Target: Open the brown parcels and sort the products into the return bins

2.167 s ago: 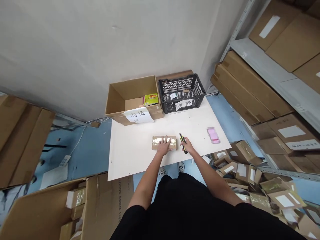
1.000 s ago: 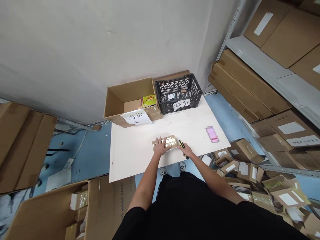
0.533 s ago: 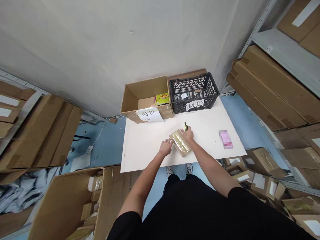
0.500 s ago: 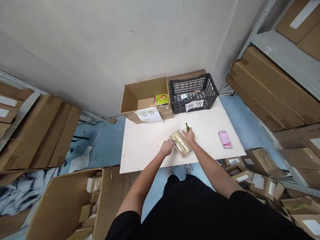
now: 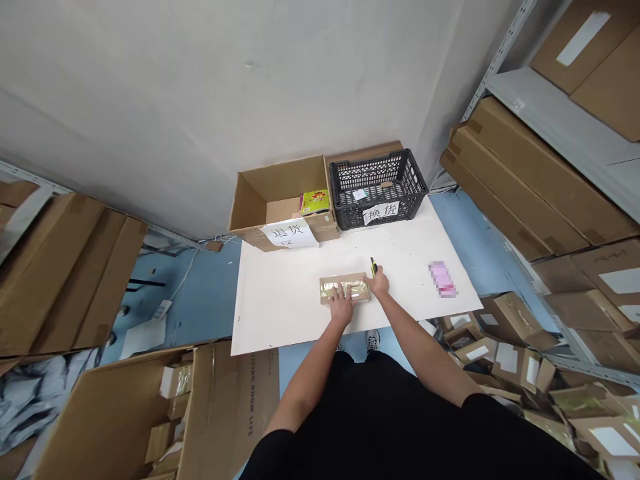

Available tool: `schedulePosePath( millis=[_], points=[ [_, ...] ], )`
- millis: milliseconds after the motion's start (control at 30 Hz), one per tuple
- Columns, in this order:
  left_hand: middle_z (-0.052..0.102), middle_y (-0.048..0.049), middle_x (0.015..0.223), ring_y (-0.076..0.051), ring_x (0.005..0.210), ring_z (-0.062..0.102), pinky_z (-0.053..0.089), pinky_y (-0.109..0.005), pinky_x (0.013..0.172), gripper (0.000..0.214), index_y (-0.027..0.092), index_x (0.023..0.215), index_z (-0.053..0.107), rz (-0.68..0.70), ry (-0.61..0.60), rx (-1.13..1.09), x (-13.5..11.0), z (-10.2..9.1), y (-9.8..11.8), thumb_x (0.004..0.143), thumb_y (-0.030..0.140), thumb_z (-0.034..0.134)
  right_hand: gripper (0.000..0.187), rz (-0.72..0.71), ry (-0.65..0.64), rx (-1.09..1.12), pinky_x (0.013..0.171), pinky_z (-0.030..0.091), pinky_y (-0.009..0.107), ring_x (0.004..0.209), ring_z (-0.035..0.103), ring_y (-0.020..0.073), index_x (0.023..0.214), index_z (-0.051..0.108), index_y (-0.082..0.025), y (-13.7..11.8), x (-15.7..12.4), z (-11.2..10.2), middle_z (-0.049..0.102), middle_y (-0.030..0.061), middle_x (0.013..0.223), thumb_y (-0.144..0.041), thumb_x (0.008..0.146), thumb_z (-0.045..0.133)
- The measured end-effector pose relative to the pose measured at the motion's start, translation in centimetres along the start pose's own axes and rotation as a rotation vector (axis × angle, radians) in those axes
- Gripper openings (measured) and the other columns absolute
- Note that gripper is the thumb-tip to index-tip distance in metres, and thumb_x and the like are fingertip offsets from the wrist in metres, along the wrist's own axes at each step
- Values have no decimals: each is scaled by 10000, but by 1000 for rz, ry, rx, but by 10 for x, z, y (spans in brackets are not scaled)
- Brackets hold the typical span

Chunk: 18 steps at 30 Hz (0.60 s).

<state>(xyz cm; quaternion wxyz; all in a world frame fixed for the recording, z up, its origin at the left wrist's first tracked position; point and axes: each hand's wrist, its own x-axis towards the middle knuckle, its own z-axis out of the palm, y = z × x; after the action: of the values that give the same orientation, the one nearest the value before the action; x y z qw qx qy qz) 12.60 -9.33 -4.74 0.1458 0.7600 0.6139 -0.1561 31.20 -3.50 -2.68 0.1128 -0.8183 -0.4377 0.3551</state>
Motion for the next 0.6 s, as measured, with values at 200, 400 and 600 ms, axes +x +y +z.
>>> schedulePosePath(
  millis=[200,400,600],
  points=[
    [279,-104,1768,-365,1641,193,292,-642,1258,629,327,1708,268,-36,-18,1,-1,5,-1,1092,411,361,317,-65,-136,211,668,487,245,654,710,169,1142,607,-236,7,5,-8,722,3,821,-488,1108,418],
    [246,-127,1775,-343,1646,189,287,-592,1275,636,312,1715,244,-22,-30,2,1,3,-4,1100,421,364,323,-121,-302,135,540,403,219,418,588,110,972,608,-213,52,-25,-21,593,-70,601,-448,1113,437],
    [247,-128,1775,-348,1640,208,305,-580,1267,631,293,1717,244,-19,-57,24,0,-6,-2,1106,415,346,329,-173,-303,-25,546,387,229,410,569,96,1047,647,-194,38,-22,-27,686,-25,708,-439,1123,440]
  ],
)
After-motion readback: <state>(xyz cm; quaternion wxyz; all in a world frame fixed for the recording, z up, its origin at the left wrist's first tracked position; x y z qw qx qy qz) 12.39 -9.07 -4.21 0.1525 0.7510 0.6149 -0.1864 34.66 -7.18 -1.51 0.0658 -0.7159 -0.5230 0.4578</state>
